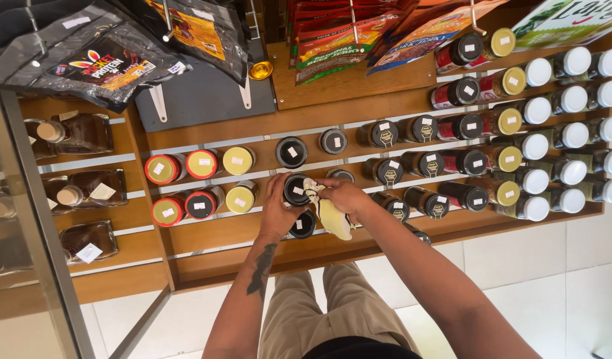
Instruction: The recorder is wiping down various food jars on a grocery store display shelf using a cloth.
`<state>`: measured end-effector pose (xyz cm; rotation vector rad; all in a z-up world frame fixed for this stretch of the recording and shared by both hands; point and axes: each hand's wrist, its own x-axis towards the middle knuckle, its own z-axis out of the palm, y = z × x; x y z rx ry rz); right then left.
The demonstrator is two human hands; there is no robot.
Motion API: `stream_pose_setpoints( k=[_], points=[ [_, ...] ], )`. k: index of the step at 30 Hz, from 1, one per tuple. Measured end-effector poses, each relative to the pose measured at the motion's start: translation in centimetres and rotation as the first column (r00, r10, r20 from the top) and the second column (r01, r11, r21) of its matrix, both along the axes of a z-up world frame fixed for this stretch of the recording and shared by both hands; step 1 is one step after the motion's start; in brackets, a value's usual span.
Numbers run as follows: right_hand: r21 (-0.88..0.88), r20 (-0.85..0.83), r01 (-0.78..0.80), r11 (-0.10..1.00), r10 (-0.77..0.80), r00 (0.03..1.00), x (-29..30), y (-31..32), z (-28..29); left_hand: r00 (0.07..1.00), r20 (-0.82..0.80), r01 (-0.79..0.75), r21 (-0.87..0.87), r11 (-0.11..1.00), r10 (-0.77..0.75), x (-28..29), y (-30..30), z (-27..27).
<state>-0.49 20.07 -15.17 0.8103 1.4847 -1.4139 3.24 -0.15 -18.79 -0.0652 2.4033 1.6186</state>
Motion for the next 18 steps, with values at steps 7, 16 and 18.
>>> stream_pose_setpoints(
  k=[7, 16, 18],
  points=[
    [0.086, -0.013, -0.091, 0.992, 0.092, 0.996, -0.5, -0.5, 0.0, 1.0, 0.023, 0.0, -0.004, 1.0, 0.0, -0.3, 0.1, -1.2],
    [-0.062, -0.015, 0.099, 0.993, -0.1, 0.995, 0.3, -0.3, -2.3, 0.997, 0.069, -0.019, 0.041, 0.999, 0.017, -0.3, 0.6, -2.2],
    [-0.07, -0.002, 0.136, 0.988, -0.137, 0.991, 0.4, -0.3, -2.3, 0.998, 0.056, -0.003, 0.014, 1.0, 0.002, -0.3, 0.6, -1.9]
  ],
)
